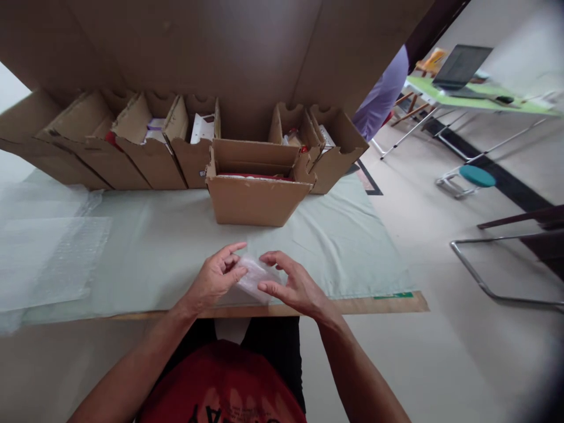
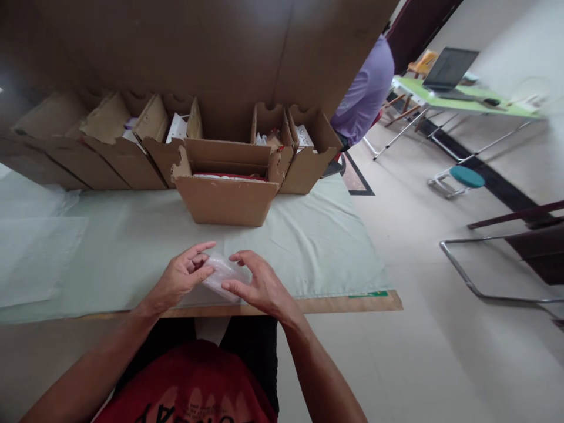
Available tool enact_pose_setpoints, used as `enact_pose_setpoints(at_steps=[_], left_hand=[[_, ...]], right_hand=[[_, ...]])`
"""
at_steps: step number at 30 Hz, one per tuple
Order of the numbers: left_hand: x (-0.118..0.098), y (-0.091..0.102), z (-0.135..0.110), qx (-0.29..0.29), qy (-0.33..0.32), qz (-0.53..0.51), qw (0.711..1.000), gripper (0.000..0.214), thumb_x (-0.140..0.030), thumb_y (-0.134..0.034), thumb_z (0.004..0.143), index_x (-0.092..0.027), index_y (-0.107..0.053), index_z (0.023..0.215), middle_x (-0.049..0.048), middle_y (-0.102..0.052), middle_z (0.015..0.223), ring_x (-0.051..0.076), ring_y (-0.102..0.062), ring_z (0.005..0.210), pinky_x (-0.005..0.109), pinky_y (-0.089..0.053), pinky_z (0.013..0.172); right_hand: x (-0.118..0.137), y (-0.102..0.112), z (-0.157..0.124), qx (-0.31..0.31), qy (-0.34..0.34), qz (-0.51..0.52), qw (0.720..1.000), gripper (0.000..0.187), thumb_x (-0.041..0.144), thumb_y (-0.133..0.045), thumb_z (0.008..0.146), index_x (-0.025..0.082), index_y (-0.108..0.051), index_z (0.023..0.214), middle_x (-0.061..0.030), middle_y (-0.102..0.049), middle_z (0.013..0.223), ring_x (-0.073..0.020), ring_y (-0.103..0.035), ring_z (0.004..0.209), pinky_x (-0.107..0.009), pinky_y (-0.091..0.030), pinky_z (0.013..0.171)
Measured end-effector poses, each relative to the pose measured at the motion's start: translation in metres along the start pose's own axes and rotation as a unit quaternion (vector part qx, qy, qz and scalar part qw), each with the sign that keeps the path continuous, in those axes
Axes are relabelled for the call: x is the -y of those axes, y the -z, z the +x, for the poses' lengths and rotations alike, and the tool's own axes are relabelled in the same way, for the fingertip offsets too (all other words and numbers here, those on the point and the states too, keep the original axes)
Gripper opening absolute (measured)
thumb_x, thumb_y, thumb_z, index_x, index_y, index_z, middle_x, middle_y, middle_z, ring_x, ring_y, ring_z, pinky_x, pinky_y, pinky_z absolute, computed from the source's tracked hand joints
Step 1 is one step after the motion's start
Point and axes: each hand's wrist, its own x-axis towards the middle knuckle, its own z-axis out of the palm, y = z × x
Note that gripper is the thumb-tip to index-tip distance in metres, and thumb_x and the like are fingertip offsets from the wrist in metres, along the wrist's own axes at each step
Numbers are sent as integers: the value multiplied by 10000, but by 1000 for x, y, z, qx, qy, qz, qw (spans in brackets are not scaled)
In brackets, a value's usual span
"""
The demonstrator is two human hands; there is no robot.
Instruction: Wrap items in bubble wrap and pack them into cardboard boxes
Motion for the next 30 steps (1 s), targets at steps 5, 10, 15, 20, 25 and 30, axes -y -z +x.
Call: enact_pose_setpoints(at_steps=[5, 10, 15, 20, 25, 30], left_hand=[[-26, 0, 0, -57, -153, 154, 974, 415, -324, -670, 886, -202, -652, 1283, -4, -694, 824, 128, -655, 748, 256, -539, 748], [-80, 29, 38, -159, -382, 363, 835, 409, -360, -652, 922, -197, -629, 1297, 112, -692, 1281, 304, -571, 1316, 494, -444, 1124], [-104, 46, 91, -172, -415, 498, 742, 316, -184, -605, 890, -150, -661, 1199, 125, -718, 1155, 317, -622, 1211, 580, -402, 1147], [-75, 43, 80, -144, -448, 507, 722, 203, -62, -553, 907, -159, -684, 1027, 69, -722, 948, 213, -665, 917, 549, -438, 1114], [-50, 40, 51, -139, -462, 473, 737, 295, -10, -593, 885, -158, -668, 1128, 92, -721, 1033, 228, -659, 1013, 539, -463, 1073], [-49, 39, 48, -131, -456, 468, 745, 319, 15, -574, 879, -156, -670, 1130, 94, -713, 1035, 225, -648, 1004, 521, -484, 1033]], right_hand=[[23, 11, 8, 30, -29, -24, 999, 255, 459, -647, 904, 212, -675, 957, -2, -690, 798, -165, -608, 716, -253, -440, 635], [44, 57, 22, -101, 45, -57, 992, 205, 429, -683, 883, 225, -699, 889, 0, -689, 743, -157, -604, 666, -262, -462, 620], [58, 115, 43, -273, 86, -89, 954, 234, 447, -727, 866, 228, -713, 946, 8, -690, 760, -149, -601, 643, -264, -463, 562], [63, 140, 54, -337, 112, -152, 922, 212, 449, -754, 856, 289, -724, 991, 16, -698, 814, -176, -606, 695, -327, -478, 635], [68, 145, 63, -382, 111, -216, 892, 132, 431, -750, 864, 328, -725, 942, 20, -623, 722, -181, -548, 623, -340, -420, 568], [67, 146, 75, -322, 157, -299, 884, 167, 466, -738, 869, 338, -733, 976, 36, -645, 692, -159, -526, 541, -330, -432, 525]])
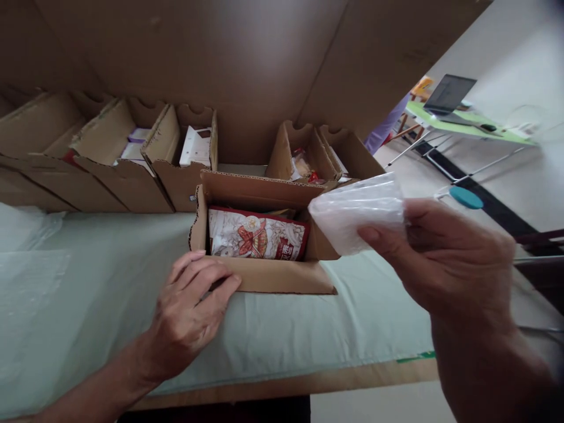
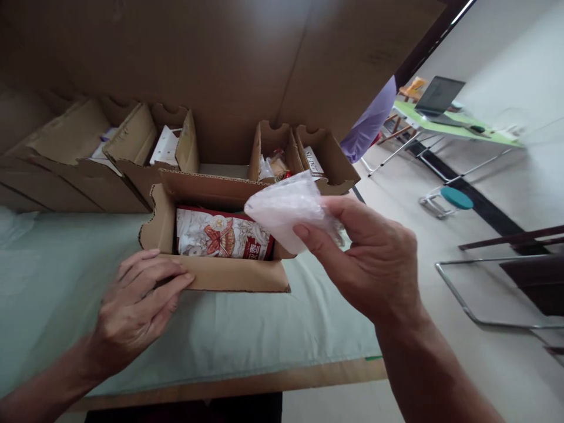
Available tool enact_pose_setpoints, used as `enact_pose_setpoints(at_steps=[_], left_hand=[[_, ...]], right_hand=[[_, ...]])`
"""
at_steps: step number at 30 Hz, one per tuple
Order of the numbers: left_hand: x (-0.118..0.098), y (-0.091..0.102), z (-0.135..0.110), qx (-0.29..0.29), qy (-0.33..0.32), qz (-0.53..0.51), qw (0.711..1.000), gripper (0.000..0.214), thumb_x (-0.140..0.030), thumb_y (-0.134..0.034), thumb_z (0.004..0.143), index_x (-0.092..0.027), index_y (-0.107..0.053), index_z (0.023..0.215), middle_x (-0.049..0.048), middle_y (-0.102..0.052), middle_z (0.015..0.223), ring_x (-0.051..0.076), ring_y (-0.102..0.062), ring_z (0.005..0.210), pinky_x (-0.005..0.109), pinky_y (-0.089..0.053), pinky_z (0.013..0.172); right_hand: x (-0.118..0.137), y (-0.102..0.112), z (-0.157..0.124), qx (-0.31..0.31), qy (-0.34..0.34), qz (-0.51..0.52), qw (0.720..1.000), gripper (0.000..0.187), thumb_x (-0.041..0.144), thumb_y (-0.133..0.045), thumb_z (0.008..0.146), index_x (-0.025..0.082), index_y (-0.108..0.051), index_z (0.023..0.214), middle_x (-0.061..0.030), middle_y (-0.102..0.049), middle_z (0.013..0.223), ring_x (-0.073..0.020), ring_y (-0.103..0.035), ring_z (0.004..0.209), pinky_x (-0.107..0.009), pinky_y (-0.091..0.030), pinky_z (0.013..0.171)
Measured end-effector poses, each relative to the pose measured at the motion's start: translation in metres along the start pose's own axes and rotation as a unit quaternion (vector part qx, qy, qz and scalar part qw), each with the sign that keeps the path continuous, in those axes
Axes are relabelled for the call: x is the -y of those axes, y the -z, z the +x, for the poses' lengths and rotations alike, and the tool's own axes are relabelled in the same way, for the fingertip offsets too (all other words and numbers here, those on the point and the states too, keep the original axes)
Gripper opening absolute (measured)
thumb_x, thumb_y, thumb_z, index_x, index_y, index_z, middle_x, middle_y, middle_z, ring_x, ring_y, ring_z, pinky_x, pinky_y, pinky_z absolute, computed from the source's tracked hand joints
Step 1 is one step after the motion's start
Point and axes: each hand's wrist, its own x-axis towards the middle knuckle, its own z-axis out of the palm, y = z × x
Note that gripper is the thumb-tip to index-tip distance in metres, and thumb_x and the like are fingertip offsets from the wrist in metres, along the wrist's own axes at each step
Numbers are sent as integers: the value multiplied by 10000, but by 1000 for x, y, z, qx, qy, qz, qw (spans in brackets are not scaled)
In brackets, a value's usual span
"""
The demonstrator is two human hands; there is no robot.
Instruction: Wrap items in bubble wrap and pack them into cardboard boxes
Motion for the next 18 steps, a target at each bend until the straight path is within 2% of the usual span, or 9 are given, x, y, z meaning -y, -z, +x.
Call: enact_pose_setpoints(at_steps=[5, 9, 13, 18], left_hand=[[0, -2, 2, -13, 3, -5, 1000, 320, 12, -567, 885, -163, -669, 1132, 87, -700, 1032, 226, -632, 996, 484, -510, 984], [-1, -3, 2, -16, 5, -18, 1000, 303, 9, -579, 885, -136, -670, 1134, 100, -691, 1033, 232, -618, 1000, 469, -511, 947], [-3, -2, 1, -17, 8, -22, 1000, 306, 13, -586, 876, -121, -677, 1135, 108, -688, 1037, 237, -611, 1011, 474, -500, 964], [-4, -3, 1, -23, 14, -26, 999, 322, 8, -575, 873, -149, -673, 1136, 93, -692, 1030, 234, -623, 996, 466, -507, 960]], right_hand=[[4, -12, 16, 27, 76, -27, 996, 125, 426, -678, 918, 321, -724, 965, 35, -693, 735, -167, -616, 592, -312, -487, 559], [9, -27, 30, 33, 152, -54, 986, 110, 328, -648, 945, 238, -698, 983, -6, -743, 852, -177, -680, 721, -301, -517, 649], [16, -49, 40, 68, 237, -157, 956, 163, 256, -543, 984, 198, -677, 910, -49, -745, 862, -199, -674, 790, -318, -467, 692], [26, -81, 45, 180, 262, -291, 902, 240, 132, -470, 976, 182, -655, 830, -60, -710, 752, -199, -625, 698, -332, -339, 633]])
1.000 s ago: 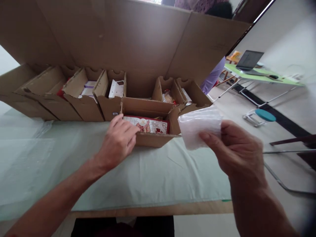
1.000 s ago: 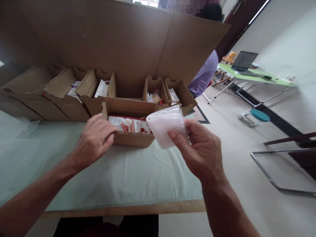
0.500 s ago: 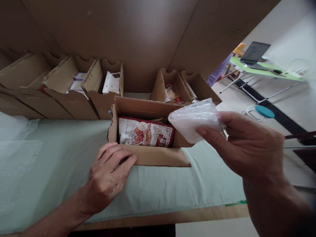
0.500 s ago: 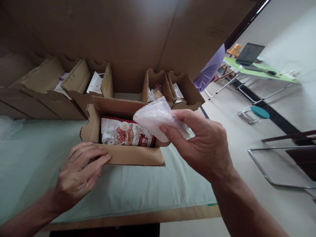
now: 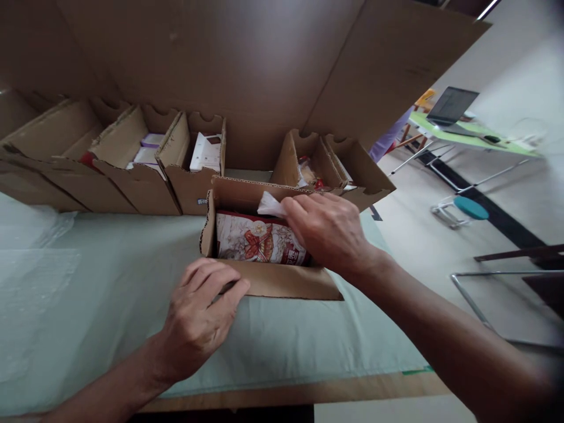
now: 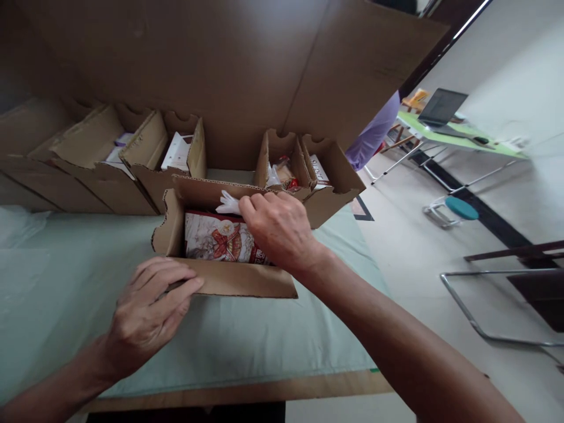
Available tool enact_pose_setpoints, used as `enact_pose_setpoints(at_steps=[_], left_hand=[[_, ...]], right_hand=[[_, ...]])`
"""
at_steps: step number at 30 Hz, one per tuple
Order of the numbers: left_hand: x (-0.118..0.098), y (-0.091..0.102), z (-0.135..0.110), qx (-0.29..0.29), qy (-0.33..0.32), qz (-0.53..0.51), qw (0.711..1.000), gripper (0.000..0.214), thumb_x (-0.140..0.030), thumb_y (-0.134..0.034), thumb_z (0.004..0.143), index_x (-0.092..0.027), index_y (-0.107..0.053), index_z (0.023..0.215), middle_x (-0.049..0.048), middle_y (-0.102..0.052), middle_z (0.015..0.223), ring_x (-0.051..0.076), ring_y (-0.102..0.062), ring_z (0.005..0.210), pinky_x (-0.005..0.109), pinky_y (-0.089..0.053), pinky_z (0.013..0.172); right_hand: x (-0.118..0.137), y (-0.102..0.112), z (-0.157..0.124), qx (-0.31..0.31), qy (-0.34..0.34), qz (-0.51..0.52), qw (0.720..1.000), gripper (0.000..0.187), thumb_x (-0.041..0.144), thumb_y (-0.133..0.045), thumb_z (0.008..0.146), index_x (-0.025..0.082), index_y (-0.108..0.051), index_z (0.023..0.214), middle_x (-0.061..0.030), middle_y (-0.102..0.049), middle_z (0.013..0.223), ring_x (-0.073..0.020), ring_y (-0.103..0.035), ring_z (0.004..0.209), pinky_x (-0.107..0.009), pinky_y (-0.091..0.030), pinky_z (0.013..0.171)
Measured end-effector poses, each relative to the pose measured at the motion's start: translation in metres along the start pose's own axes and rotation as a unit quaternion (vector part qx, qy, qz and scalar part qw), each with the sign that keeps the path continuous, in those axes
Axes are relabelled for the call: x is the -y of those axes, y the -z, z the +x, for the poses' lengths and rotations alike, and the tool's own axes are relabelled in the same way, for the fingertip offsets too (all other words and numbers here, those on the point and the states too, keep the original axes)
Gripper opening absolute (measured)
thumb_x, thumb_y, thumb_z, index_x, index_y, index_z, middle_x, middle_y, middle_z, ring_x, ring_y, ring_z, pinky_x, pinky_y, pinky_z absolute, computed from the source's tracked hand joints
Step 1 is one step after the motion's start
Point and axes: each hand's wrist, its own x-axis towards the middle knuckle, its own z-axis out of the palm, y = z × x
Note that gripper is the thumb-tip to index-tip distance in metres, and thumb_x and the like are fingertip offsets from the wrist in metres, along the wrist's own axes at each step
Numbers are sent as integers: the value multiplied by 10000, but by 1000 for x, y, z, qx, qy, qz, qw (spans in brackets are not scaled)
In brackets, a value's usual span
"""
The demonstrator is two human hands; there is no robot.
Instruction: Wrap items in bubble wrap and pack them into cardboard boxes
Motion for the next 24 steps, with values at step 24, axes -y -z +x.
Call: enact_pose_setpoints(at_steps=[24], left_hand=[[16, -6, 25, -14, 6, 44, 999, 267, -18, -593, 871, -152, -671, 1089, 74, -732, 990, 236, -629, 927, 457, -497, 912]], right_hand=[[0, -22, 48, 223, -8, 23, 975, 309, 97, -460, 952, 167, -734, 1078, -146, -784, 1002, -265, -734, 925, -314, -425, 669]])
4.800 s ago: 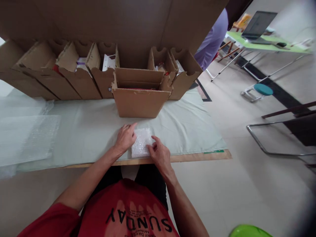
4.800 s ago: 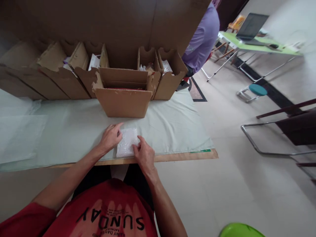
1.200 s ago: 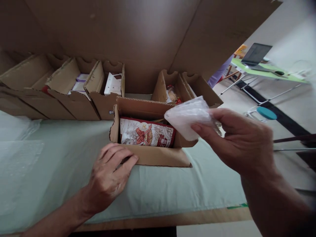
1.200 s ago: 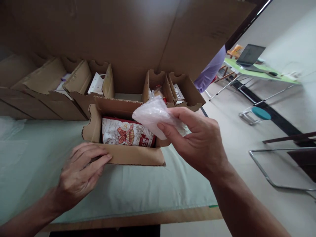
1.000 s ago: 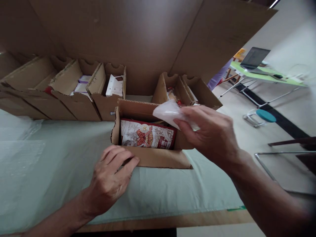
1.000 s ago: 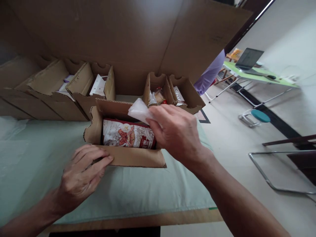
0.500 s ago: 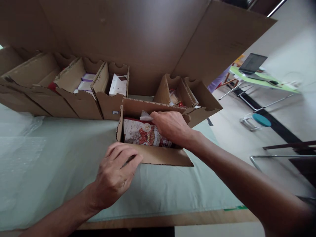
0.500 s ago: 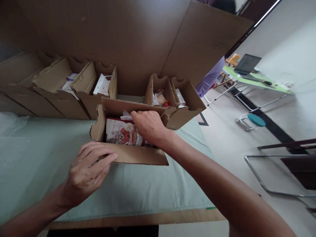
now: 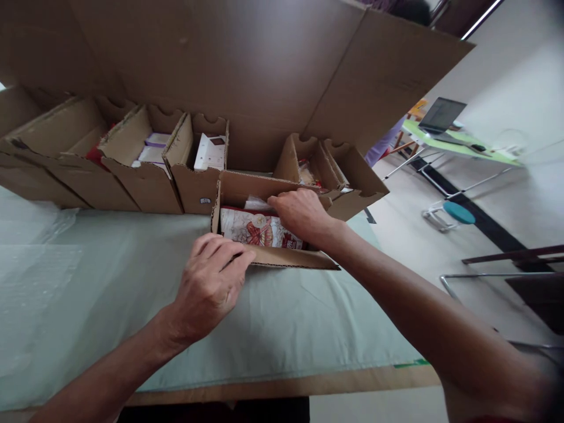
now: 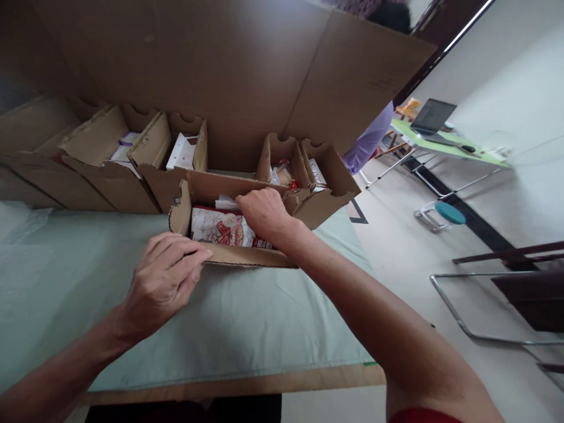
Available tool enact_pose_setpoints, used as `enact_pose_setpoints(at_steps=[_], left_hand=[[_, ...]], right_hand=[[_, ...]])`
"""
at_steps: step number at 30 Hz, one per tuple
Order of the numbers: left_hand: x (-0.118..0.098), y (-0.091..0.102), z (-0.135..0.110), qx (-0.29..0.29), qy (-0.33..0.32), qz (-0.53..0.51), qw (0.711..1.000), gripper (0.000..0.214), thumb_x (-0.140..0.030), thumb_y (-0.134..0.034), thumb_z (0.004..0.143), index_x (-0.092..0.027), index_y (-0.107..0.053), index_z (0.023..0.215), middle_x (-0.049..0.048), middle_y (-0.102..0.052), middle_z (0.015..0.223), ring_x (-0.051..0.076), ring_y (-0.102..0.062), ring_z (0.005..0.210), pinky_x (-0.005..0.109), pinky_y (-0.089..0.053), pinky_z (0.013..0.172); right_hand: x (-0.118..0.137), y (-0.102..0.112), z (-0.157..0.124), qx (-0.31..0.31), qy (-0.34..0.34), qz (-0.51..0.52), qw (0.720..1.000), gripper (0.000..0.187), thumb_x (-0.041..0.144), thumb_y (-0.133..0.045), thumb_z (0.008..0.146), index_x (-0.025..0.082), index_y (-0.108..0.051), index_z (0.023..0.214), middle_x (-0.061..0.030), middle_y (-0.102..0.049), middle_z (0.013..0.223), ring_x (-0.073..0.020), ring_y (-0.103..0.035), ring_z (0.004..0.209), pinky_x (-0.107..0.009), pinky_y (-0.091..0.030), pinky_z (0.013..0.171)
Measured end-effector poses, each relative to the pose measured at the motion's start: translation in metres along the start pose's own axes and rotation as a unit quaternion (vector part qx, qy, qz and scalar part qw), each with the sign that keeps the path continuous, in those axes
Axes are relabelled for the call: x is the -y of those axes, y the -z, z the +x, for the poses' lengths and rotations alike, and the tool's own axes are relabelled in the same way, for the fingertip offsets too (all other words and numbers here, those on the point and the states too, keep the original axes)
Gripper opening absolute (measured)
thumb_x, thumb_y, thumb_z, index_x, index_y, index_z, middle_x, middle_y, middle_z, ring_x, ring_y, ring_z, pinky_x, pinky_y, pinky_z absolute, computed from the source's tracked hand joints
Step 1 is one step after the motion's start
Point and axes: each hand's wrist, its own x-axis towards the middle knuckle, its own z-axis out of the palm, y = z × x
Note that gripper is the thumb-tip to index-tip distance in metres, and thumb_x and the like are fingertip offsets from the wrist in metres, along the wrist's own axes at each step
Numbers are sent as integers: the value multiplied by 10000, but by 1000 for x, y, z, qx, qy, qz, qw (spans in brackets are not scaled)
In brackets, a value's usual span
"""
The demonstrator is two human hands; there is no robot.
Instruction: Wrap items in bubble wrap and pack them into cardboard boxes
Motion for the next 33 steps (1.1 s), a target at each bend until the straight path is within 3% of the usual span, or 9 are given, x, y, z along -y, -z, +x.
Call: enact_pose_setpoints(at_steps=[9, 12, 15, 18, 21, 23, 25, 29, 33], left_hand=[[3, 1, 8, -11, -6, 31, 999, 224, -68, -585, 907, -172, -678, 1082, 68, -735, 970, 237, -651, 916, 442, -501, 890], [6, 2, 13, -28, 3, 57, 998, 222, -92, -610, 906, -188, -672, 1096, 68, -729, 993, 246, -654, 950, 441, -501, 894], [8, 7, 12, -78, 30, 70, 994, 332, -112, -659, 884, -206, -642, 1202, 84, -704, 1082, 262, -647, 1035, 447, -502, 938], [13, 12, 0, -130, 109, 27, 985, 574, -173, -712, 861, -224, -527, 1401, 126, -636, 1278, 288, -606, 1190, 485, -480, 1033], [24, 9, -22, -118, 255, -92, 955, 723, -306, -729, 860, -242, -409, 1505, 149, -571, 1392, 299, -585, 1246, 513, -485, 1046], [34, -1, -34, -77, 349, -178, 917, 760, -405, -729, 849, -251, -392, 1512, 159, -540, 1437, 316, -573, 1273, 533, -491, 1041], [44, -14, -40, -39, 406, -249, 879, 807, -482, -747, 809, -247, -402, 1500, 173, -506, 1477, 344, -532, 1330, 561, -462, 1075], [57, -35, -32, 27, 410, -363, 836, 974, -562, -830, 663, -204, -414, 1468, 192, -503, 1482, 378, -500, 1365, 577, -393, 1149], [66, -47, -23, 58, 375, -408, 830, 1005, -573, -883, 582, -187, -466, 1411, 182, -599, 1384, 390, -525, 1336, 565, -394, 1152]], right_hand=[[6, -6, 12, 27, 19, -15, 999, 328, 118, -446, 988, 141, -764, 1068, -181, -785, 996, -292, -737, 962, -333, -445, 700], [2, 1, 9, 11, 27, -5, 1000, 306, 127, -462, 983, 146, -745, 1100, -170, -787, 981, -272, -734, 938, -316, -424, 692], [-12, 16, -20, -80, -18, 36, 996, 260, 213, -500, 980, 153, -730, 1086, -145, -781, 1026, -253, -723, 889, -311, -425, 687], [-28, 19, -76, -229, -109, 132, 958, 254, 291, -510, 975, 189, -738, 1022, -82, -781, 985, -217, -705, 838, -306, -456, 701], [-33, -12, -130, -299, -165, 265, 902, 232, 323, -550, 940, 199, -745, 962, -44, -773, 860, -184, -692, 733, -305, -505, 687], [-28, -46, -151, -266, -195, 354, 875, 261, 371, -611, 890, 186, -737, 1024, -63, -780, 908, -207, -714, 781, -331, -551, 699], [-18, -80, -156, -212, -211, 427, 853, 465, 440, -685, 821, 164, -688, 1196, -131, -760, 1123, -271, -720, 984, -383, -587, 757], [3, -119, -129, -158, -173, 552, 800, 807, 569, -761, 742, 171, -539, 1408, -194, -612, 1411, -337, -615, 1242, -468, -568, 914], [14, -131, -93, -193, -103, 637, 740, 748, 622, -782, 710, 169, -619, 1282, -172, -653, 1351, -345, -596, 1251, -498, -486, 1042]])
